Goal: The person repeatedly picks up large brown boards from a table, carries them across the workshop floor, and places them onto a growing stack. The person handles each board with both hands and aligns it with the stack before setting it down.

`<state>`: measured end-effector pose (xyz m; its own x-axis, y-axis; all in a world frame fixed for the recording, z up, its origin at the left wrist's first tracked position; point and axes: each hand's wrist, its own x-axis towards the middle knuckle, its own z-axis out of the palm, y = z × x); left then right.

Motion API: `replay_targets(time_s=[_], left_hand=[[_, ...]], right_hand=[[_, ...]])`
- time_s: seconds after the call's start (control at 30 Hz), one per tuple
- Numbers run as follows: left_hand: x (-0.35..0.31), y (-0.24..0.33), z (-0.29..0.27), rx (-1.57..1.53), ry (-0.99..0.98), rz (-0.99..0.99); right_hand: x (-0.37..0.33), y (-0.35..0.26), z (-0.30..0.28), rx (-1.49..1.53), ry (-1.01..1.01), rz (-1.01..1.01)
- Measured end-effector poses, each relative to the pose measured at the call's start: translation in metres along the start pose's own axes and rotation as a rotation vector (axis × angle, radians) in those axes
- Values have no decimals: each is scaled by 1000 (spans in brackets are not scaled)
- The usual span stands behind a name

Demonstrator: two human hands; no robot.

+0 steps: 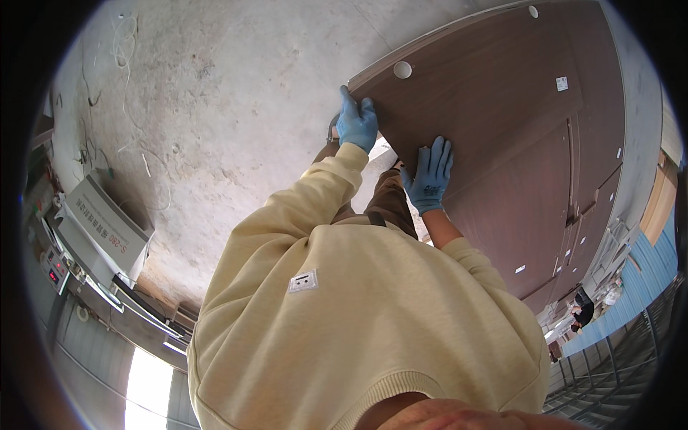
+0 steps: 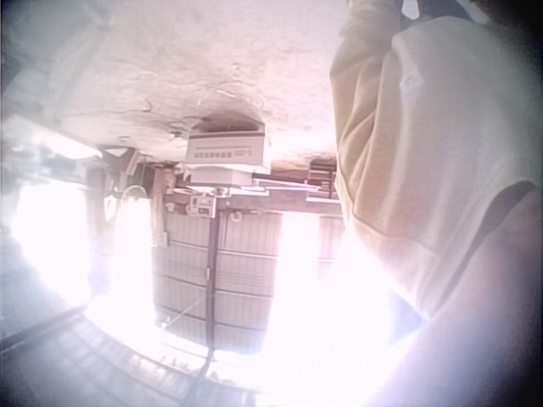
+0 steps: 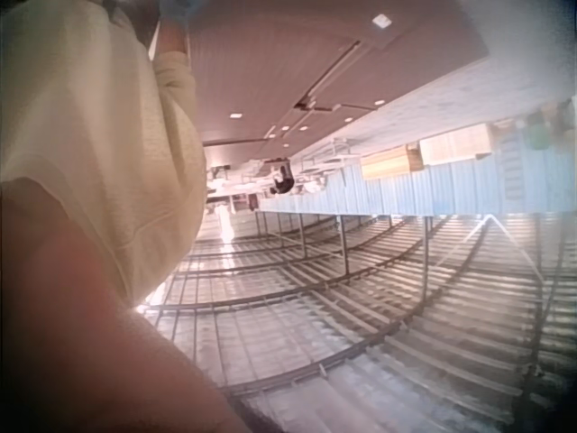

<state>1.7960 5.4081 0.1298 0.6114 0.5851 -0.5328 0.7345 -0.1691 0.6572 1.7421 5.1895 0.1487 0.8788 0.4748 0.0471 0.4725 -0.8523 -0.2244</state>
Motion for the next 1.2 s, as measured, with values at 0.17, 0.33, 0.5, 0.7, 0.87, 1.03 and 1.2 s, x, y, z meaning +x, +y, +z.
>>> replay_targets(time_s=[0.17, 0.33, 0.5, 0.7, 0.87, 1.03, 1.2], left_hand=[[3, 0, -9, -93, -115, -32], [21, 19, -26, 371, 69, 419], [44, 69, -7, 345, -16, 667], [78, 168, 72, 207, -185, 739], [129, 267, 169, 278, -322, 787], [168, 344, 252, 367, -431, 794], [195, 373, 308, 237, -448, 901]], right_hand=[[0, 2, -4, 7, -30, 31], [-1, 7, -12, 26, -20, 52], [-9, 18, -17, 76, -17, 63], [-14, 30, -34, 263, 60, 66], [-8, 83, -64, 169, 141, 309], [38, 228, -61, -39, 515, 886], [54, 305, -32, -8, 490, 1046]])
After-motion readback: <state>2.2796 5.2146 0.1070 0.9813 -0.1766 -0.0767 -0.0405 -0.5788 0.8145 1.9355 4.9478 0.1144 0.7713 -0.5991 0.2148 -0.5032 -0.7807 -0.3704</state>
